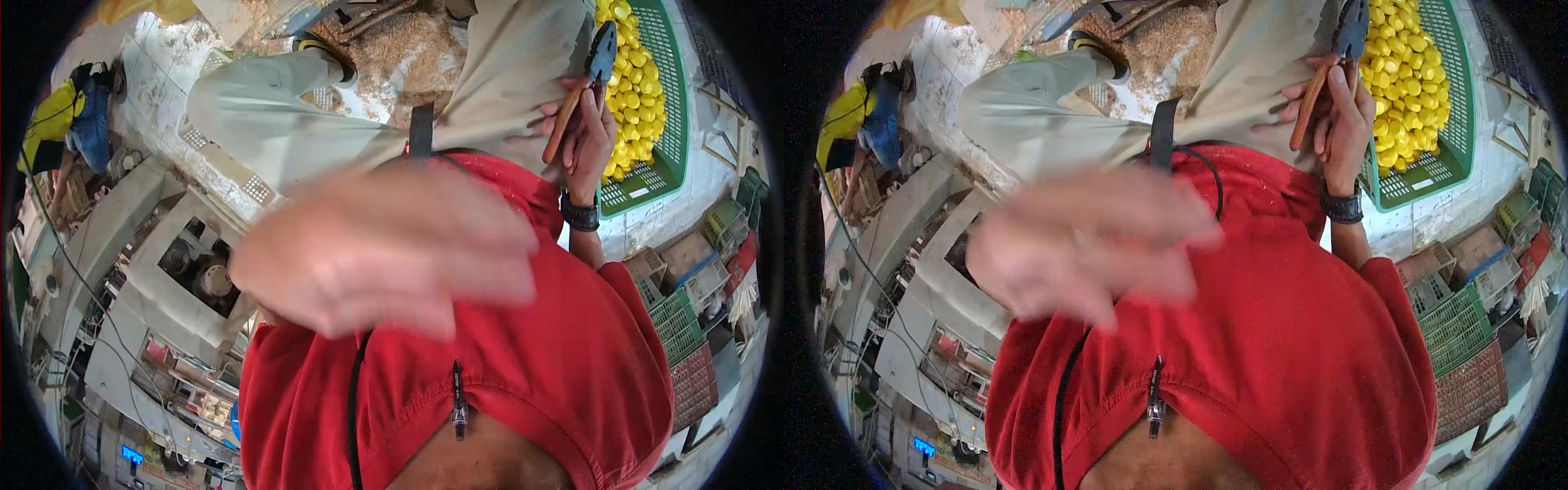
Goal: The recorder uses tools to assemble and finish small wooden pieces in a workshop environment.
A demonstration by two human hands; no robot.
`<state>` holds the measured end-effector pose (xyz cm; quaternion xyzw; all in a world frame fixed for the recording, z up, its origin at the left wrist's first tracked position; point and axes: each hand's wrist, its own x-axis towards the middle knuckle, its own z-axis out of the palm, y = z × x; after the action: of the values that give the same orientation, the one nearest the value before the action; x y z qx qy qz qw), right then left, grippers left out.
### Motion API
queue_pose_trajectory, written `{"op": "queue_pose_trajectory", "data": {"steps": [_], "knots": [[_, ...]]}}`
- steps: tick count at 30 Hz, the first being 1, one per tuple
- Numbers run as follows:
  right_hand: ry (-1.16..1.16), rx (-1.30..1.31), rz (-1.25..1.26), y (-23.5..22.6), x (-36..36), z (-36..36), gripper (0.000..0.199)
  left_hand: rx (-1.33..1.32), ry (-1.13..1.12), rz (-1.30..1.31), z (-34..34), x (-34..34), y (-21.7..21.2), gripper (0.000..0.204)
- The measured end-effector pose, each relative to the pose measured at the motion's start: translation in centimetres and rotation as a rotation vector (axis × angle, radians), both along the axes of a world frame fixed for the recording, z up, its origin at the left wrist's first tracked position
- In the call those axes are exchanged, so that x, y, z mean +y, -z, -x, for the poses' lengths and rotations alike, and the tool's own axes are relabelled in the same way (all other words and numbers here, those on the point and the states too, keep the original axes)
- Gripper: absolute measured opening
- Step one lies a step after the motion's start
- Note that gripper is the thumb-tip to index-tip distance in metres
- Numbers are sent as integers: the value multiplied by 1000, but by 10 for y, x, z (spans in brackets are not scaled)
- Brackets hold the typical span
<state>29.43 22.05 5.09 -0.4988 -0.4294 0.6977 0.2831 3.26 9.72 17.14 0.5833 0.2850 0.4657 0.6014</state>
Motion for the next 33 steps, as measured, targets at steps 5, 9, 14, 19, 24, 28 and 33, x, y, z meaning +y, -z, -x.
{"op": "queue_pose_trajectory", "data": {"steps": [5,9,14,19,24,28,33], "knots": [[-25,-8,-16,-3,3,10,37,-369,293,-97,-35,-35,-25,26],[-24,-31,-33,-4,0,8,37,-442,271,-117,-30,-46,-25,28],[11,-61,47,-10,-1,14,34,-472,44,-44,-30,-36,-43,15],[-130,-127,-6,-25,-8,21,31,-652,-160,105,-14,-39,-45,12],[-373,-237,-144,-29,-5,24,28,-1062,-475,111,-7,-37,-68,14],[-599,-493,-567,-41,-2,15,25,-1462,-942,127,20,-29,-69,19],[-575,-216,-185,-48,-19,2,28,-664,-961,483,32,-21,37,21]]}}
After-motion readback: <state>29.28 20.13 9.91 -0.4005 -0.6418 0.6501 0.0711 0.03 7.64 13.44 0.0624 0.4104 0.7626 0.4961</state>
